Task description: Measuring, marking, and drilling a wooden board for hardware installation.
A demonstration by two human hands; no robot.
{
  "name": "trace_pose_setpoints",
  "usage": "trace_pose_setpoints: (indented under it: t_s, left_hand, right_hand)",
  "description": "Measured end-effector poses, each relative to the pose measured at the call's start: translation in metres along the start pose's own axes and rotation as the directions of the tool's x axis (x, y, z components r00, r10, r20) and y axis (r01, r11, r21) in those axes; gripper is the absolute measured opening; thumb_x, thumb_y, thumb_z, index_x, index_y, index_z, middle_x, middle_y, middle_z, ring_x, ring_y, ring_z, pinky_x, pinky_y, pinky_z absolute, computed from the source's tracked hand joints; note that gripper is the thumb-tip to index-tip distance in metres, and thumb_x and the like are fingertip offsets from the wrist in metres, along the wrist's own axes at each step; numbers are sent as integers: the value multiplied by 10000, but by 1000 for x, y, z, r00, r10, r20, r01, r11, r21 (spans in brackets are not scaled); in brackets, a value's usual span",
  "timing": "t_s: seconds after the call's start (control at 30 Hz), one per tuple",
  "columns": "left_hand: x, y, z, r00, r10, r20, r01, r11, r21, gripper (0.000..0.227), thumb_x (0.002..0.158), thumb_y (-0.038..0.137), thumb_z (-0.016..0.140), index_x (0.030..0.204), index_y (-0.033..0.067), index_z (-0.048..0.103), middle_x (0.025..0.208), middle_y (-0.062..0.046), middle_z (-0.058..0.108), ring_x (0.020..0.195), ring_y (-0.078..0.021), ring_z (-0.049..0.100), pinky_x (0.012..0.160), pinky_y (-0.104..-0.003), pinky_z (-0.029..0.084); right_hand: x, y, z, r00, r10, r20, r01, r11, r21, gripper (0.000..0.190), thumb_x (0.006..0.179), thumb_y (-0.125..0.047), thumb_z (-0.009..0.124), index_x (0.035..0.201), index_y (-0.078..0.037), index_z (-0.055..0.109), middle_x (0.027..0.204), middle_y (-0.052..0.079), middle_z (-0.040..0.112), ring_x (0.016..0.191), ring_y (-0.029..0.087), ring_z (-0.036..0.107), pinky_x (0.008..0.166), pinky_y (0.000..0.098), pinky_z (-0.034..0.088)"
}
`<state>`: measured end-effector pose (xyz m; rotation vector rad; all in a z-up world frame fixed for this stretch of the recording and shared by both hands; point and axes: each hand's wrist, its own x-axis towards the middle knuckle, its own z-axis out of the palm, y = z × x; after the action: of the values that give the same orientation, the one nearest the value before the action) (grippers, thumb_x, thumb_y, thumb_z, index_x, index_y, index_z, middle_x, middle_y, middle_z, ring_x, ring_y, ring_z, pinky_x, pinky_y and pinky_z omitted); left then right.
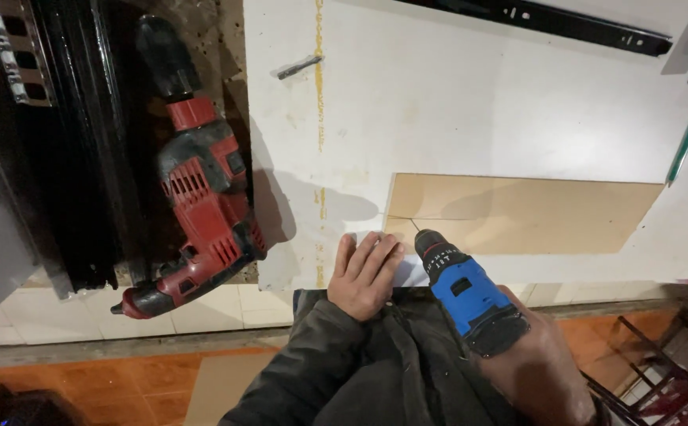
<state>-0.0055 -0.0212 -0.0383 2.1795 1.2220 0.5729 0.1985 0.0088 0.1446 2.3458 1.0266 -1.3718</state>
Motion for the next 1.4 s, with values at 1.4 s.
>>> trace_pose_setpoints:
  t_s: [1.4]
  left_hand:
    - [7,4,0,992,0,-124,2,1000,11,336,929,97,680,1262,117,712,1404,-48,624,1356,-267,564,1232,-549,334]
  right_hand:
    - [-16,113,21,673,-734,87,576,447,-684,501,687,-216,844,1163,-266,696,896,166,781,776,339,760,682,462,583]
